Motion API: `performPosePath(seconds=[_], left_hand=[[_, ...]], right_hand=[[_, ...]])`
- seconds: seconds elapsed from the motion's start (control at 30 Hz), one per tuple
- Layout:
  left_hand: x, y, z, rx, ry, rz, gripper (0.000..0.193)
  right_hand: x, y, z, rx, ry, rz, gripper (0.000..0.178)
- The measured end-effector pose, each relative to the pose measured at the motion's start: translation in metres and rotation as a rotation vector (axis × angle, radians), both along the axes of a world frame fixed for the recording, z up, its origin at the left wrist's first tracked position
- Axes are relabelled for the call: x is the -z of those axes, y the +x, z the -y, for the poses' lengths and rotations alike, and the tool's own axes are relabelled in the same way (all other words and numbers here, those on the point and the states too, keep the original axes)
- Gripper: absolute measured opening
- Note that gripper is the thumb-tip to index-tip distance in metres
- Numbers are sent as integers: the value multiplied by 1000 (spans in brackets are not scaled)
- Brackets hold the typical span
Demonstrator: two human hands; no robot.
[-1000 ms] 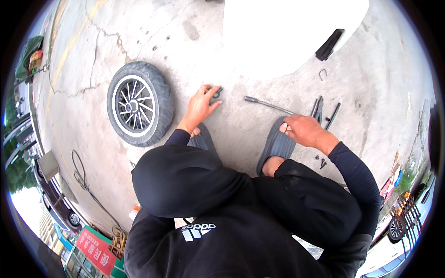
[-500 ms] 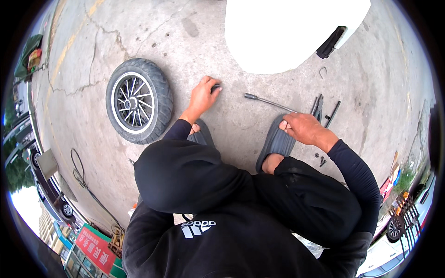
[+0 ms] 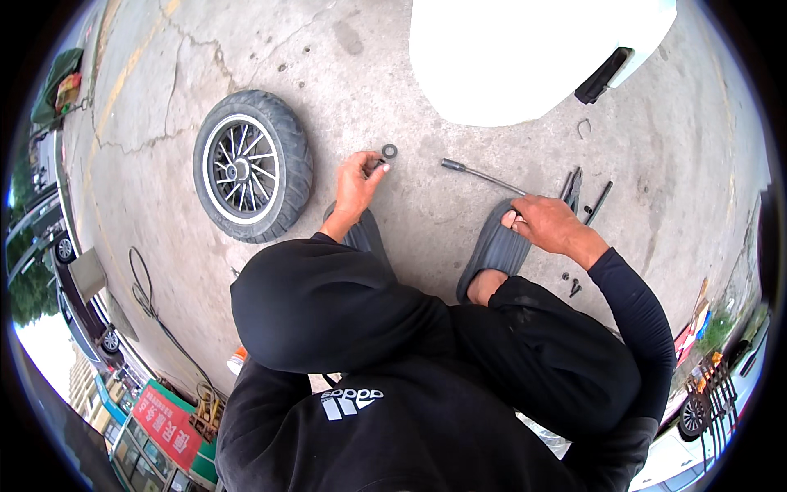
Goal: The person uses a floor jack to lift the front of a white motorcycle. They then use a wrench to loosen the axle nut and remove the front wheel, placing it on the ground. Finally, they use pliers to detach the brake caliper from the fork.
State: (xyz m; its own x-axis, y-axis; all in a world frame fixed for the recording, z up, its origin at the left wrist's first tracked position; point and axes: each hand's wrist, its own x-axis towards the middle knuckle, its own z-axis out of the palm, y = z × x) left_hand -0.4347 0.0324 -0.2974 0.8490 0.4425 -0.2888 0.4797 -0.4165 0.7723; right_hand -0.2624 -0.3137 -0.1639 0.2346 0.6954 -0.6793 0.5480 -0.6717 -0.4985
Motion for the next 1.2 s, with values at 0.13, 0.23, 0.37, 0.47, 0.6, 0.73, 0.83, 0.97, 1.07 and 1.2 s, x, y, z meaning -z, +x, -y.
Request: performPosePath(seconds=[0.13,0.23,0.37,0.47,0.6,0.73,0.83,0.97,1.07,1.2], left_hand=[[2,-6,10,90,-33,-37,28],[7,-13,10,233,21,-17,28],[6,-14,7,405,160,36,29],[7,-11,6,402,177,55,30],[-1,-2,12,413,168,53,35],[-10,-10,11,343,136,-31,54],[-23,-15,5,352,180,34,48],[-60,13,-31,445,109,-16,28],[-108,52,-61,573,173,-42,26],[-193,100,-80,717,252,-141,33]], right_hand=[[0,-1,0,-5,25,46,19],[2,0,1,9,41,70,18],[4,-2,2,11,55,73,20],[3,0,1,18,61,63,21],[4,-4,11,44,25,13,26],[15,0,10,38,41,3,28],[12,11,16,47,-11,2,30],[34,35,50,186,-22,120,32],[34,71,76,289,-64,179,37],[28,110,99,644,90,180,45]])
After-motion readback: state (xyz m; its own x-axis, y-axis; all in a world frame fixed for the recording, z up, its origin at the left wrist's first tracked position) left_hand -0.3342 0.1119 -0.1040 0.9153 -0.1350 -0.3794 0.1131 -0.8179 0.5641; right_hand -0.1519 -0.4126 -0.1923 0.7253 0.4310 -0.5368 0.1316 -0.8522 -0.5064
